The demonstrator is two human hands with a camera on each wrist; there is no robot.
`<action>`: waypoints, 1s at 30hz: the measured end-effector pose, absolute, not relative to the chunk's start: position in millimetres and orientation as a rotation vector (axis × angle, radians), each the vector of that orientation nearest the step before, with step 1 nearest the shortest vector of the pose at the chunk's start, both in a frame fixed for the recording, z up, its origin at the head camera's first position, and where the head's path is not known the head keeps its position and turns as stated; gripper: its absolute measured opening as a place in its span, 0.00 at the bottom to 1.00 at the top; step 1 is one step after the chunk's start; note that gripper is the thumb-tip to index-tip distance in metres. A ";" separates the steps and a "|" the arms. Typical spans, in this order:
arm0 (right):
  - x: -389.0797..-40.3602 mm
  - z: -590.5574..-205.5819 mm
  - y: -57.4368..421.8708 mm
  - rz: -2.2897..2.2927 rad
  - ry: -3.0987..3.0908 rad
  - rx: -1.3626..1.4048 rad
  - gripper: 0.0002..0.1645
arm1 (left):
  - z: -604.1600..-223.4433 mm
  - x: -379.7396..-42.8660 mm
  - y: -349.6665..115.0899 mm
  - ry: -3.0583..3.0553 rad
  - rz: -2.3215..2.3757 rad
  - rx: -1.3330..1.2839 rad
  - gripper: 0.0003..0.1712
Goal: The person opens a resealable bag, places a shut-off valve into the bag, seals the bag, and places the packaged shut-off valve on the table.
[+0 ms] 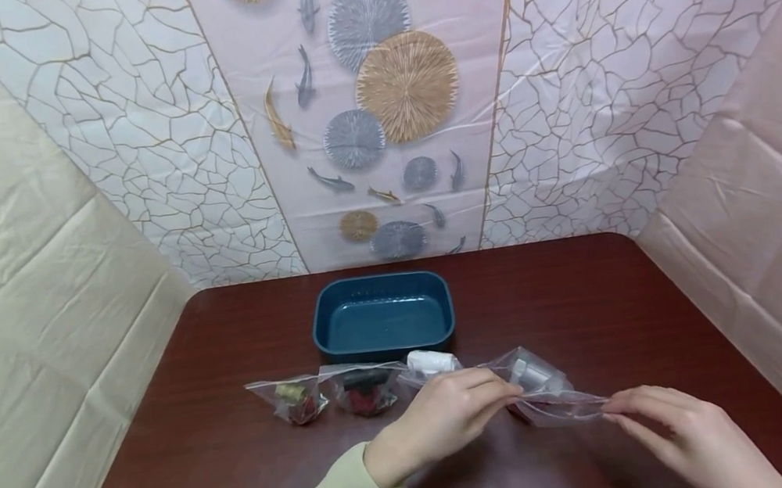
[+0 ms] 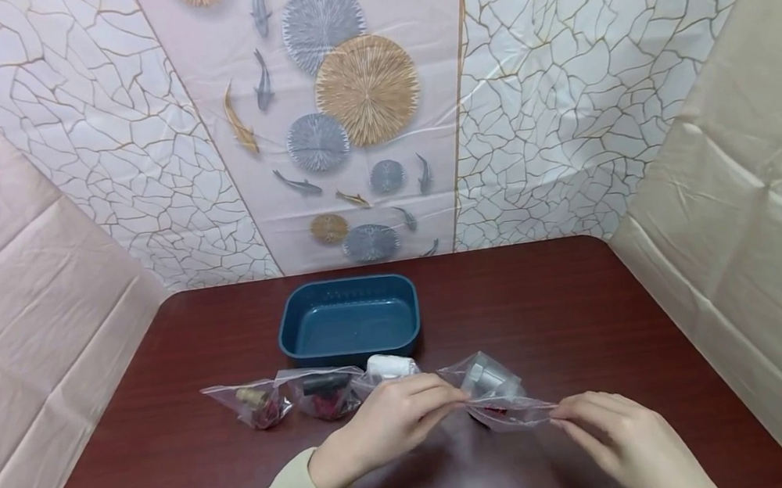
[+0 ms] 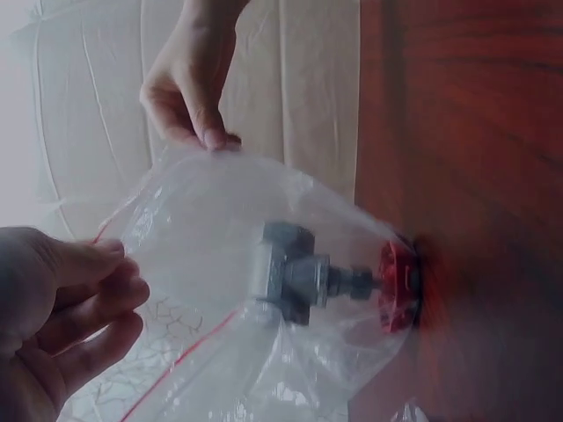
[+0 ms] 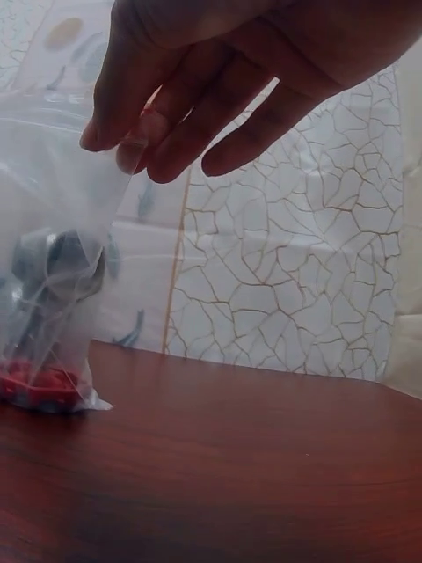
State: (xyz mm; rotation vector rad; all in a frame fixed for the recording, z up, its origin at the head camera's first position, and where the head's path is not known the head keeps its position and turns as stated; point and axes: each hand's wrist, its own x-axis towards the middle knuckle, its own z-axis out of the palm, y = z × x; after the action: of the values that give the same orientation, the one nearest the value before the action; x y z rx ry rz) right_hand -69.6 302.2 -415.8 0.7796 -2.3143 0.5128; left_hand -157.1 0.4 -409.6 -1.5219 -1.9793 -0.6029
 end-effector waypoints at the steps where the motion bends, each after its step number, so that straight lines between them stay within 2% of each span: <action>1: -69.1 -416.5 302.7 0.508 -2.313 0.774 0.28 | -410.2 -158.1 -0.9 -1.980 -0.598 -1.523 0.10; 16: -64.7 -426.4 306.8 0.545 -2.314 0.696 0.28 | -411.5 -157.7 5.9 -1.985 -0.704 -1.557 0.13; 17: -64.1 -426.2 306.7 0.550 -2.330 0.685 0.26 | -411.4 -157.0 7.7 -1.983 -0.714 -1.550 0.13; 19: -61.9 -425.4 305.2 0.570 -2.370 0.657 0.16 | -410.6 -155.6 11.8 -1.987 -0.744 -1.540 0.14; 20: -60.6 -424.7 303.3 0.584 -2.395 0.638 0.18 | -410.1 -155.0 13.9 -1.992 -0.763 -1.538 0.14; 23: -57.8 -421.0 295.2 0.599 -2.448 0.595 0.38 | -408.8 -153.5 20.5 -2.025 -0.803 -1.535 0.14; 24: -57.5 -420.1 291.5 0.610 -2.443 0.592 0.41 | -408.4 -153.0 22.5 -2.034 -0.809 -1.539 0.14; 30: -72.4 -417.9 265.5 0.712 -2.155 0.824 0.27 | -407.9 -152.0 28.3 -2.058 -0.792 -1.547 0.13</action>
State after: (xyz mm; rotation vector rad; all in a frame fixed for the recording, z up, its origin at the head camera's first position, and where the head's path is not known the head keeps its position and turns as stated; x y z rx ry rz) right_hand -72.4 265.5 -417.9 0.8236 -2.1548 0.7124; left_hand -152.0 28.3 -407.9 -1.5466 -2.0581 -0.7919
